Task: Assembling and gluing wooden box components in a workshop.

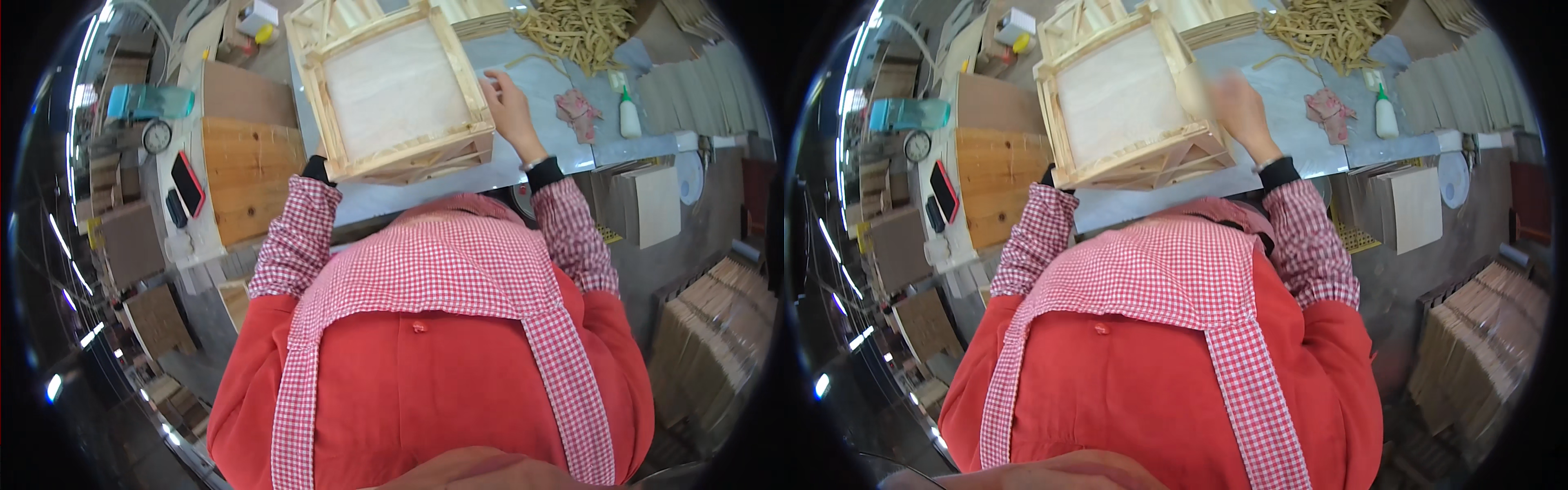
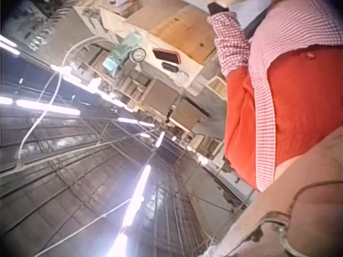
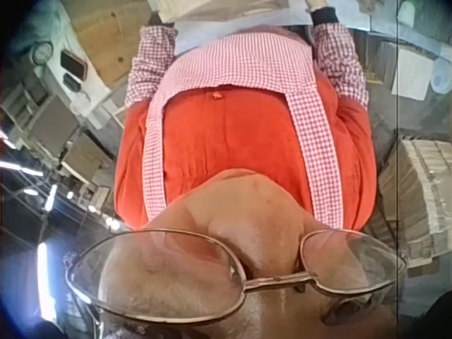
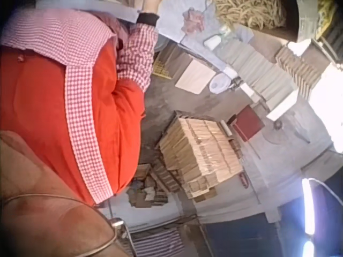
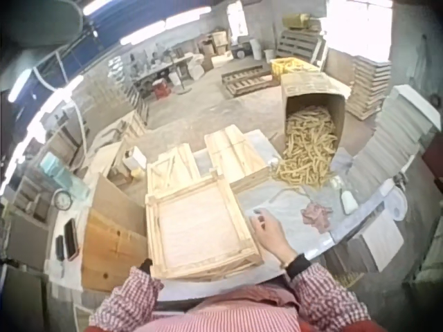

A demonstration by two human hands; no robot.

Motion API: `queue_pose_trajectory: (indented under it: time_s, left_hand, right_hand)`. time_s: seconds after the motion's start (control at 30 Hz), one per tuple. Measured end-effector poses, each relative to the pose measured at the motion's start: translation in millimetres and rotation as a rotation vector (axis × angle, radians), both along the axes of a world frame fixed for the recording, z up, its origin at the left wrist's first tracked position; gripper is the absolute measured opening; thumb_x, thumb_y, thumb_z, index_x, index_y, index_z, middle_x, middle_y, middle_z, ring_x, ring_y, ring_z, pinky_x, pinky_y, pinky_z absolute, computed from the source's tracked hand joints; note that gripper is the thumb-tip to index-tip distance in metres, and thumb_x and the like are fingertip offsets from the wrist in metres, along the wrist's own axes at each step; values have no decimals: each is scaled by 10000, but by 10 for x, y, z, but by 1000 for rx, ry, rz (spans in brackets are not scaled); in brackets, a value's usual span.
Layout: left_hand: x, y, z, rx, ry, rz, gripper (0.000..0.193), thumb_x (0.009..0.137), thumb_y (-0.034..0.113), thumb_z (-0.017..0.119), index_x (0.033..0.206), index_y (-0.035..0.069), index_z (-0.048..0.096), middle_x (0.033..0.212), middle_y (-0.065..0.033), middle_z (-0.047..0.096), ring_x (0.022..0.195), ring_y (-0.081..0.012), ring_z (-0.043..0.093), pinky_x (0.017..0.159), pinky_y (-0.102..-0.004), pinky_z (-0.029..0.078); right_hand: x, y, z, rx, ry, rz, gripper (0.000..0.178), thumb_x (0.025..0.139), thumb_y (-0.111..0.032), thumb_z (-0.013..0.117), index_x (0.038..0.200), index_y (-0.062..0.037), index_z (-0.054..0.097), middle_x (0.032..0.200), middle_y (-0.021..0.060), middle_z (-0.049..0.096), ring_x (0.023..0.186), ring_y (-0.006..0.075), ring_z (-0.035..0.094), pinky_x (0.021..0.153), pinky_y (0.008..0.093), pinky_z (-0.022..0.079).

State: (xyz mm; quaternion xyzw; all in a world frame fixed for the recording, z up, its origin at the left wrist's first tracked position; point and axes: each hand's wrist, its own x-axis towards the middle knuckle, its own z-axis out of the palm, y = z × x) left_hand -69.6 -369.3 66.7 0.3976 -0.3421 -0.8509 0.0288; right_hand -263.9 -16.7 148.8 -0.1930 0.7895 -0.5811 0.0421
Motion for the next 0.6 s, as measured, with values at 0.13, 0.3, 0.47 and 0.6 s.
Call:
queue_pose_trajectory:
  time_s: [0.13, 0.3, 0.47, 0.6]
  left_hand:
    - [-215, 340, 83, -87, 79, -70, 429, 958, 344, 509, 1239, 21, 542, 1216, -132, 591, 1107, -243, 569, 945, -400, 474]
    - [9, 564, 249, -187, 115, -57, 434, 962, 331, 499, 1256, 14, 525, 1238, -132, 574, 1123, -243, 559, 952, -390, 472]
    - [-96, 549, 291, -300, 126, 16, 439, 965, 318, 488, 1273, 6, 508, 1261, -132, 558, 1139, -244, 548, 960, -381, 470]
    - [-105, 314, 378, -361, 200, 29, 443, 968, 308, 480, 1287, 0, 494, 1279, -132, 545, 1152, -244, 540, 966, -373, 468]
  right_hand:
    - [-197, -237, 4, 137, 19, 103, 271, 876, -148, 585, 1130, -61, 622, 859, 174, 661, 721, 303, 644, 639, 378, 507]
    - [-351, -122, -826, 193, 284, 6, 337, 854, -57, 558, 1186, -90, 608, 837, 171, 635, 718, 316, 617, 632, 402, 496]
    - [-154, -65, -982, 405, 112, 115, 309, 858, -36, 537, 1142, -95, 643, 785, 165, 596, 701, 341, 584, 620, 434, 473]
    - [-196, -37, -604, 136, 256, 41, 177, 884, -76, 538, 1000, -50, 669, 701, 165, 543, 626, 329, 549, 576, 406, 453]
